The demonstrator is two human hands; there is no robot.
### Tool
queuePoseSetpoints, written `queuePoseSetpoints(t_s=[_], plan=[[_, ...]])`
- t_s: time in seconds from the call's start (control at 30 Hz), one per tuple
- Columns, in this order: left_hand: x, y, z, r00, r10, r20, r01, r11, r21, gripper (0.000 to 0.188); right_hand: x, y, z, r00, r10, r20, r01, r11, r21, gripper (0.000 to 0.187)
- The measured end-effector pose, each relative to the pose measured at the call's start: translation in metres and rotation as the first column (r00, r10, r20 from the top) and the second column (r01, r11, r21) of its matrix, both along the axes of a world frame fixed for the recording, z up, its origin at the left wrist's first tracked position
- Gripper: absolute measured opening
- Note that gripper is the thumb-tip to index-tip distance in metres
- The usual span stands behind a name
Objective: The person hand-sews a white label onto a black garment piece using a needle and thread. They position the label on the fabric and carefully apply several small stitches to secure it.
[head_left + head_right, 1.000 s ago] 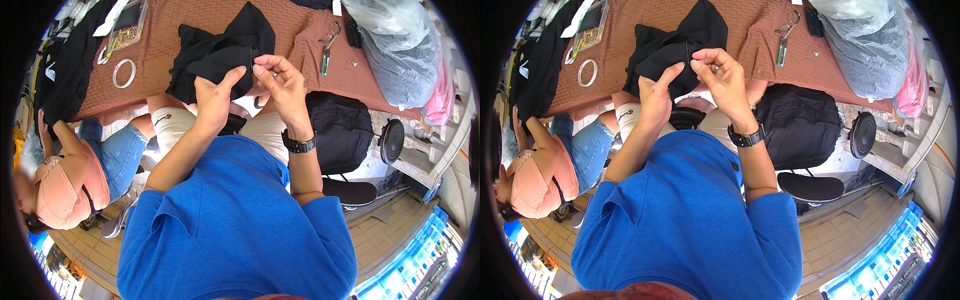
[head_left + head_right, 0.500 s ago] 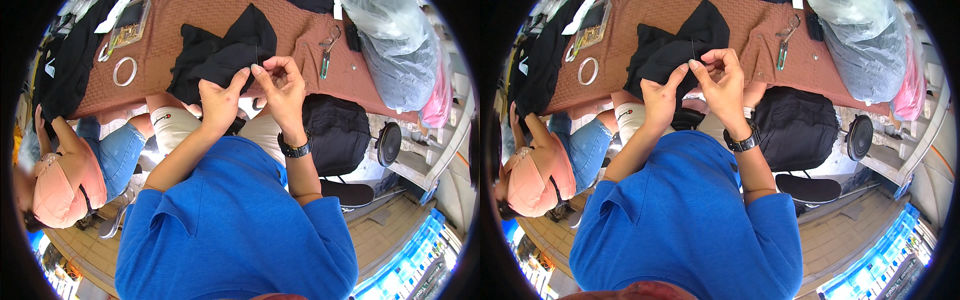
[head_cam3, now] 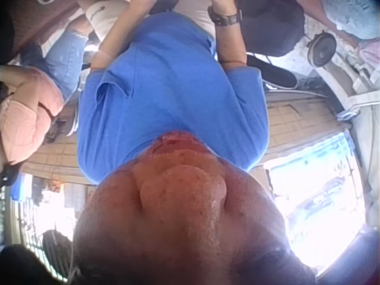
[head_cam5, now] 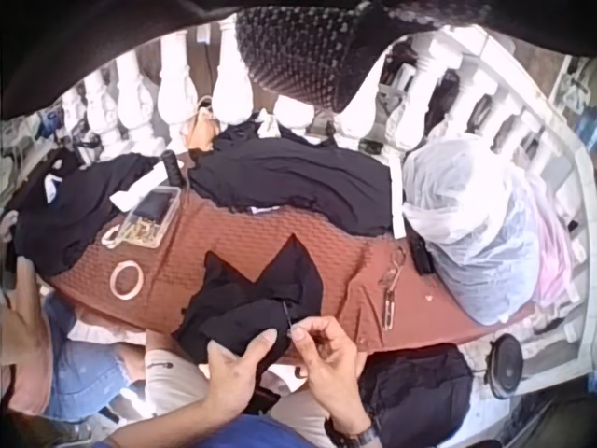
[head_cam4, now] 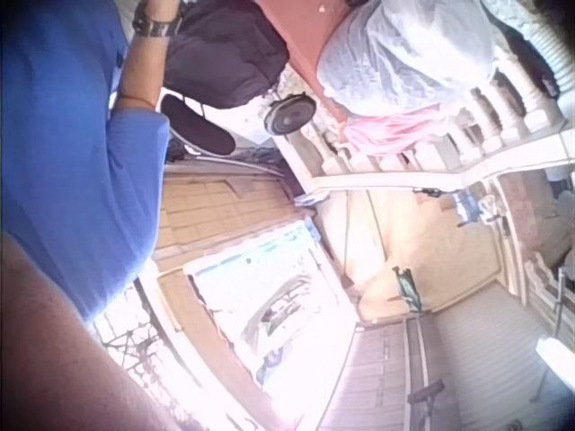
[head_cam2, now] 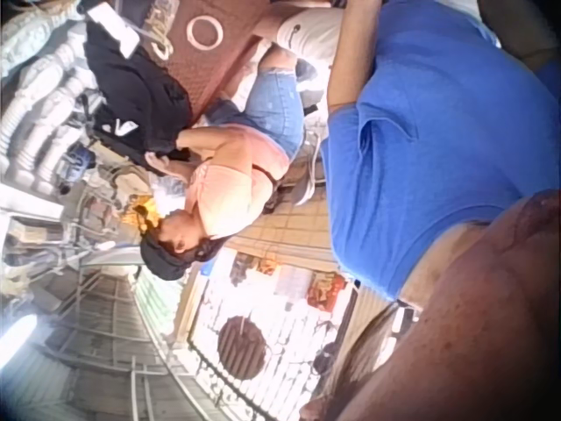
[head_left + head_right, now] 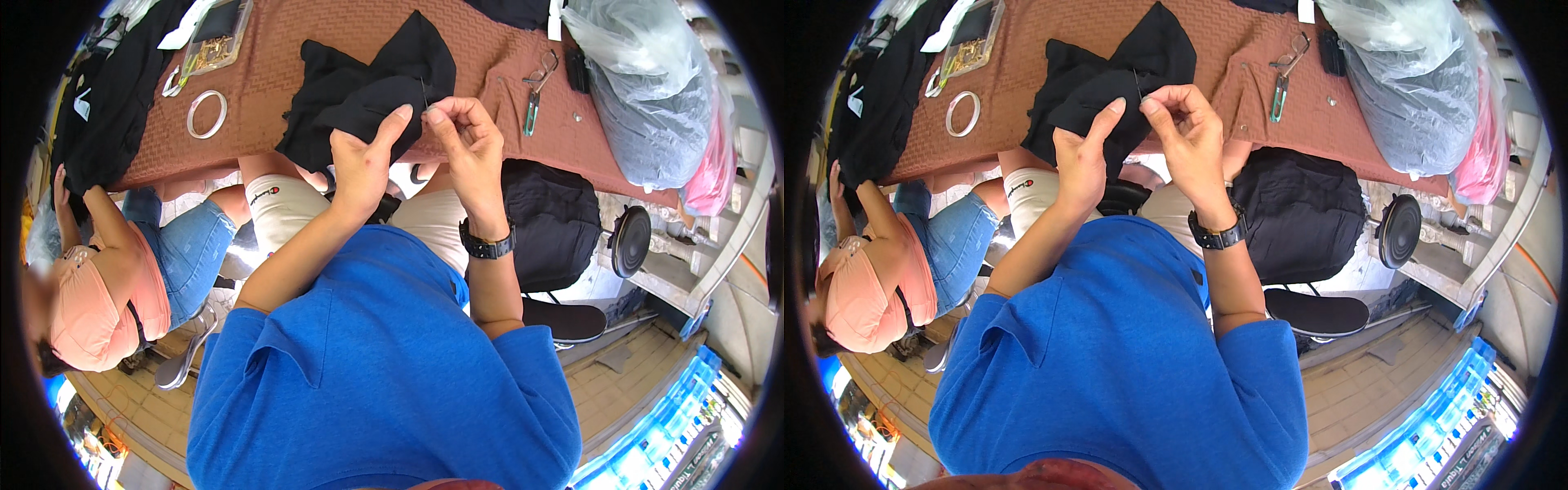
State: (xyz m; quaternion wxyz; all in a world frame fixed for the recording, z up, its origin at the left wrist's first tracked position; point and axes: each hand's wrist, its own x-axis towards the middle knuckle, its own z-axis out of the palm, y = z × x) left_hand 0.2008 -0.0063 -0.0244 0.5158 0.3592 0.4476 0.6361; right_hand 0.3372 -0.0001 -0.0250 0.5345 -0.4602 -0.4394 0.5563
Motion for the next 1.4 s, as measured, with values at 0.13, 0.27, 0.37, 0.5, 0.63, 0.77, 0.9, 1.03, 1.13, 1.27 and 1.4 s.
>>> queuePoseSetpoints(t_s=[0.13, 0.27, 0.37, 0.5, 0.63, 0.77, 0.9, 1.03, 1.13, 1.27, 1.4], plan=[[-0.001, 0.004, -0.003, 0.997, 0.011, 0.071, -0.010, 1.000, -0.007, 0.013, 0.002, -0.003, 0.006, 0.995, 0.090, -0.040, -0.090, 0.996, 0.013, 0.017], [0.000, 0.003, -0.002, 0.999, 0.027, 0.047, -0.025, 0.999, -0.039, 0.013, 0.010, 0.001, 0.004, 0.996, 0.039, -0.081, -0.040, 0.999, -0.003, 0.019], [0.002, 0.002, 0.001, 0.999, 0.021, 0.028, -0.020, 0.999, -0.038, 0.013, 0.007, 0.002, 0.009, 0.999, -0.012, 0.043, 0.009, 0.998, 0.057, 0.016], [0.001, 0.000, -0.004, 1.000, -0.013, -0.008, 0.013, 1.000, -0.023, 0.014, 0.001, 0.000, 0.013, 0.990, 0.008, 0.142, -0.008, 1.000, 0.001, 0.016], [0.003, -0.001, 0.003, 0.997, 0.009, 0.083, -0.006, 0.999, -0.040, 0.013, 0.000, 0.001, 0.008, 0.998, 0.026, 0.064, -0.027, 1.000, 0.016, 0.012], [0.002, 0.002, 0.003, 0.998, -0.004, 0.057, 0.005, 1.000, -0.021, 0.012, 0.002, -0.001, 0.011, 0.997, 0.076, -0.030, -0.078, 0.995, -0.064, 0.009], [0.001, 0.004, -0.004, 0.999, -0.006, 0.043, 0.007, 1.000, -0.024, 0.013, 0.010, -0.001, 0.010, 0.991, 0.112, -0.078, -0.117, 0.991, -0.066, 0.009], [0.001, 0.003, -0.006, 0.998, -0.020, 0.056, 0.023, 0.999, -0.048, 0.013, 0.021, -0.003, 0.006, 0.986, 0.140, 0.086, -0.135, 0.989, -0.067, 0.009], [0.000, 0.003, -0.004, 0.997, -0.056, 0.060, 0.059, 0.996, -0.061, 0.012, 0.027, -0.003, 0.008, 0.960, 0.116, 0.255, -0.120, 0.993, 0.000, 0.008], [0.001, 0.002, -0.005, 0.995, -0.093, -0.023, 0.091, 0.995, -0.047, 0.011, 0.029, 0.005, 0.014, 0.900, -0.083, 0.427, -0.045, 0.959, 0.280, 0.007], [0.003, -0.001, 0.002, 0.982, -0.132, -0.137, 0.131, 0.991, -0.017, 0.011, 0.030, 0.017, 0.030, 0.793, -0.122, 0.596, -0.184, 0.886, 0.425, 0.005]])
